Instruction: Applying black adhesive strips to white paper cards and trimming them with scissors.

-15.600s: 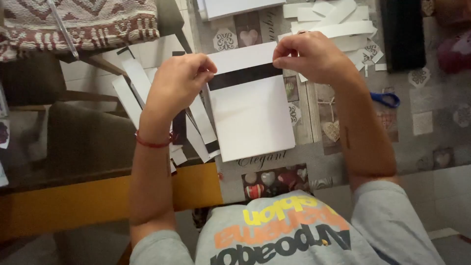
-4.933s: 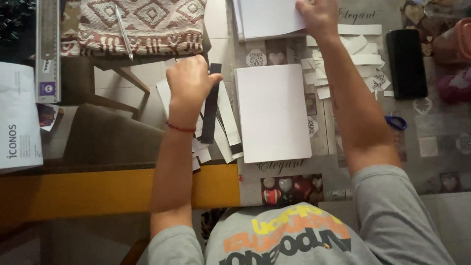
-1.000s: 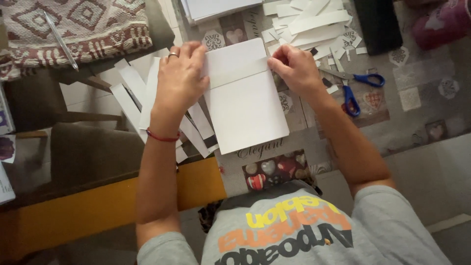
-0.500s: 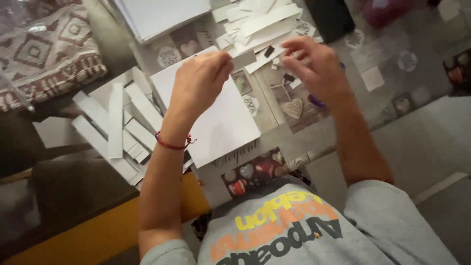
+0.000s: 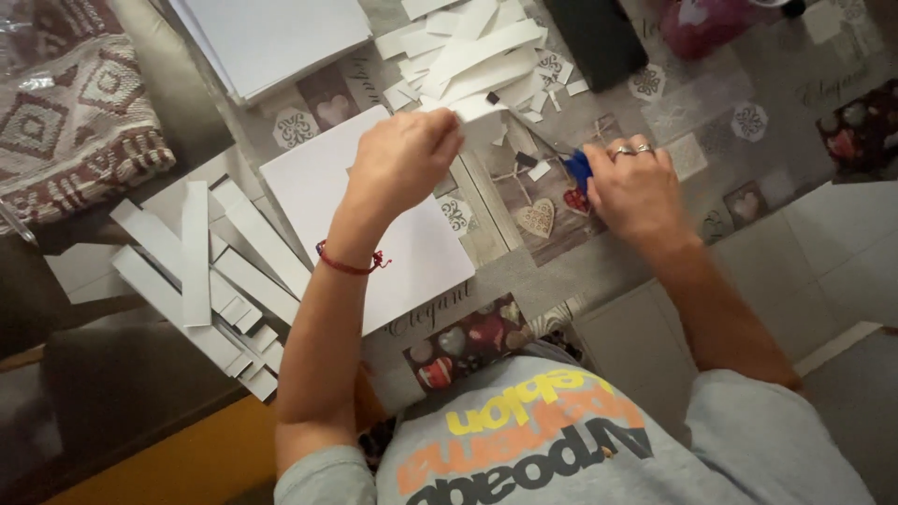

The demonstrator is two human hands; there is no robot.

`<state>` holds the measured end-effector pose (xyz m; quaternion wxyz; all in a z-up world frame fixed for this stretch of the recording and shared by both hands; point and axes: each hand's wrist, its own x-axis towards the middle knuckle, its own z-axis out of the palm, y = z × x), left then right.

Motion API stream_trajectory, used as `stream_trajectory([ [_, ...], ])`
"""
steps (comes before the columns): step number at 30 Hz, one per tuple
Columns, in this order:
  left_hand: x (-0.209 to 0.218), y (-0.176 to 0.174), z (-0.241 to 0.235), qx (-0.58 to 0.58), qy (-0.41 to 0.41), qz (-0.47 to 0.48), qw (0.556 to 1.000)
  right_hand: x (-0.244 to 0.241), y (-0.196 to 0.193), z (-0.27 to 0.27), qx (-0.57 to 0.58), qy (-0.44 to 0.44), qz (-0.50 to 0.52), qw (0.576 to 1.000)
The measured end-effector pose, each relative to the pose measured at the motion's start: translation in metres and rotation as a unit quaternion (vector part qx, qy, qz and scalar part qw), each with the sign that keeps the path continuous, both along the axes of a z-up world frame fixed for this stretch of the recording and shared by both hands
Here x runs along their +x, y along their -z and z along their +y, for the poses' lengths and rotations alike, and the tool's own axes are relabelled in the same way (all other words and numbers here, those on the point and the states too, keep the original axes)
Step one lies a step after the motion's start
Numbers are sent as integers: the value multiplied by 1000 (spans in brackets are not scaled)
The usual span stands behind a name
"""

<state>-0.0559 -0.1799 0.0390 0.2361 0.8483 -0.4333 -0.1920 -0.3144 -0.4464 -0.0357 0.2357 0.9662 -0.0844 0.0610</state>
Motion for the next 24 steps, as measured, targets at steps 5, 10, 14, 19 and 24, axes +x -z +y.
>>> stream_trajectory([
  [5, 2, 0, 0, 5, 4, 27, 1000, 4, -22, 22, -30, 13, -27, 999],
  [10, 2, -1, 1, 1, 3, 31, 1000, -3, -38, 17, -6, 41, -20, 999],
  [14, 4, 0, 0, -18, -15, 32, 999, -7, -59, 14, 100, 41, -12, 994],
  [19, 4, 5, -1, -40, -23, 27, 999, 3, -100, 44, 354, 106, 22, 929],
  [24, 0, 0, -3, -71, -14, 62, 995, 4, -66, 66, 716, 147, 73, 679],
])
